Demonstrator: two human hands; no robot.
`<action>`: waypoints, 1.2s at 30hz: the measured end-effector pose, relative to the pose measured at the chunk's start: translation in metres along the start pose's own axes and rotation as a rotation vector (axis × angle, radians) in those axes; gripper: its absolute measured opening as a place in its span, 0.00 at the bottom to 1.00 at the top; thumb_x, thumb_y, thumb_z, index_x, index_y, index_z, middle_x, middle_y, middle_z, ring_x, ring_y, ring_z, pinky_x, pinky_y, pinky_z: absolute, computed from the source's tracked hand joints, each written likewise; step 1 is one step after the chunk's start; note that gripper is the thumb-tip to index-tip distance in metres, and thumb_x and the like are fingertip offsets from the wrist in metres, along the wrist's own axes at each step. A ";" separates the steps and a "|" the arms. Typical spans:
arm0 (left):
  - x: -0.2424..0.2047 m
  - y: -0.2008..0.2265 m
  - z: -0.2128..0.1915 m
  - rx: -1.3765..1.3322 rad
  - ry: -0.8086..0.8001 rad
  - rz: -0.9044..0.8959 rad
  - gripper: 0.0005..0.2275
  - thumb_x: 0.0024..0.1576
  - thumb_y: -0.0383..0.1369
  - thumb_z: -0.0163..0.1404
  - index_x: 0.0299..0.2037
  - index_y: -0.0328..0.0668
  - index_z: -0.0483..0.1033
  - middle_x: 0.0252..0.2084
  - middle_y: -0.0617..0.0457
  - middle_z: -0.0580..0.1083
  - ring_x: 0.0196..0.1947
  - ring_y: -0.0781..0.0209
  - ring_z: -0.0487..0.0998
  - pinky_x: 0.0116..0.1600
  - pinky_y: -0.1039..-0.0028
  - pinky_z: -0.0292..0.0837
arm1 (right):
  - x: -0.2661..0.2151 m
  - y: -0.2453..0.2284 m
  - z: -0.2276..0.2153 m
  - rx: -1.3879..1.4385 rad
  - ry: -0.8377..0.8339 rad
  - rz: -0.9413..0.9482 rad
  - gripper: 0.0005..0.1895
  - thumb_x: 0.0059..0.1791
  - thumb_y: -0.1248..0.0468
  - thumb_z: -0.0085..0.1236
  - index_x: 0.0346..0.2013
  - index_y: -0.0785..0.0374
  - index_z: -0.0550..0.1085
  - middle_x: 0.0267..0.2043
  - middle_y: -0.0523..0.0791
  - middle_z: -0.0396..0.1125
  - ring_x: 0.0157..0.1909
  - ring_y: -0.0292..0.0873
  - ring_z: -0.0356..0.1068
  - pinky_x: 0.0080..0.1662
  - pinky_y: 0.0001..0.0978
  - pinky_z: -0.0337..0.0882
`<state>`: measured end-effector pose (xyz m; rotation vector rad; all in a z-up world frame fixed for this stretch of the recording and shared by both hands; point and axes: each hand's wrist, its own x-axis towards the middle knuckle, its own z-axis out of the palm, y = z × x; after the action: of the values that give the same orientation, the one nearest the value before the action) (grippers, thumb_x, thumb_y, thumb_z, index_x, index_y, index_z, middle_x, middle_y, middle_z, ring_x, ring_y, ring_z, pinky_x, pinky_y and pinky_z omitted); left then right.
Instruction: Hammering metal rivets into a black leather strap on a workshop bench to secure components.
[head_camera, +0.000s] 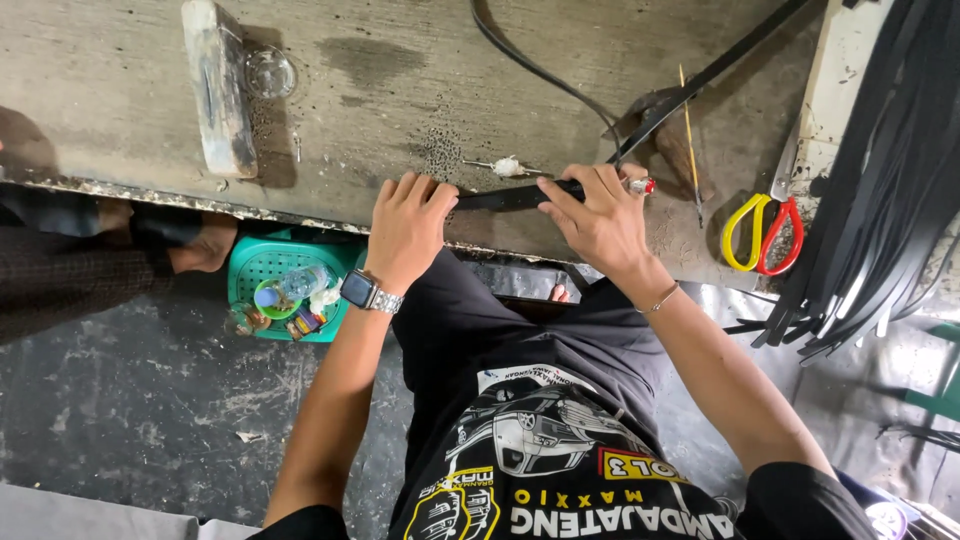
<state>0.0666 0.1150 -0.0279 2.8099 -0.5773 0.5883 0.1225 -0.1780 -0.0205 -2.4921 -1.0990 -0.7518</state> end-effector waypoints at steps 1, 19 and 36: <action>0.000 -0.001 0.000 -0.022 0.019 -0.005 0.07 0.68 0.35 0.45 0.36 0.49 0.69 0.29 0.56 0.62 0.32 0.59 0.65 0.36 0.72 0.59 | 0.005 -0.004 -0.005 0.009 0.004 0.021 0.12 0.57 0.49 0.56 0.48 0.45 0.82 0.44 0.42 0.70 0.46 0.45 0.69 0.46 0.39 0.65; 0.001 -0.005 0.002 -0.135 0.153 -0.008 0.11 0.70 0.36 0.40 0.37 0.47 0.74 0.30 0.56 0.64 0.29 0.57 0.64 0.35 0.69 0.56 | -0.035 0.066 -0.046 -0.418 0.003 0.496 0.20 0.43 0.53 0.73 0.41 0.60 0.77 0.38 0.45 0.63 0.43 0.49 0.65 0.49 0.43 0.60; 0.009 0.005 -0.016 -0.119 0.192 -0.069 0.08 0.66 0.30 0.46 0.34 0.46 0.75 0.30 0.54 0.68 0.29 0.53 0.65 0.35 0.65 0.55 | -0.017 0.044 -0.097 0.031 -0.279 1.131 0.13 0.52 0.56 0.57 0.41 0.58 0.84 0.36 0.45 0.77 0.41 0.45 0.75 0.45 0.39 0.68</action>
<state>0.0665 0.1122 -0.0091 2.6126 -0.4606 0.7728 0.1131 -0.2635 0.0453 -2.6485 0.3294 -0.0417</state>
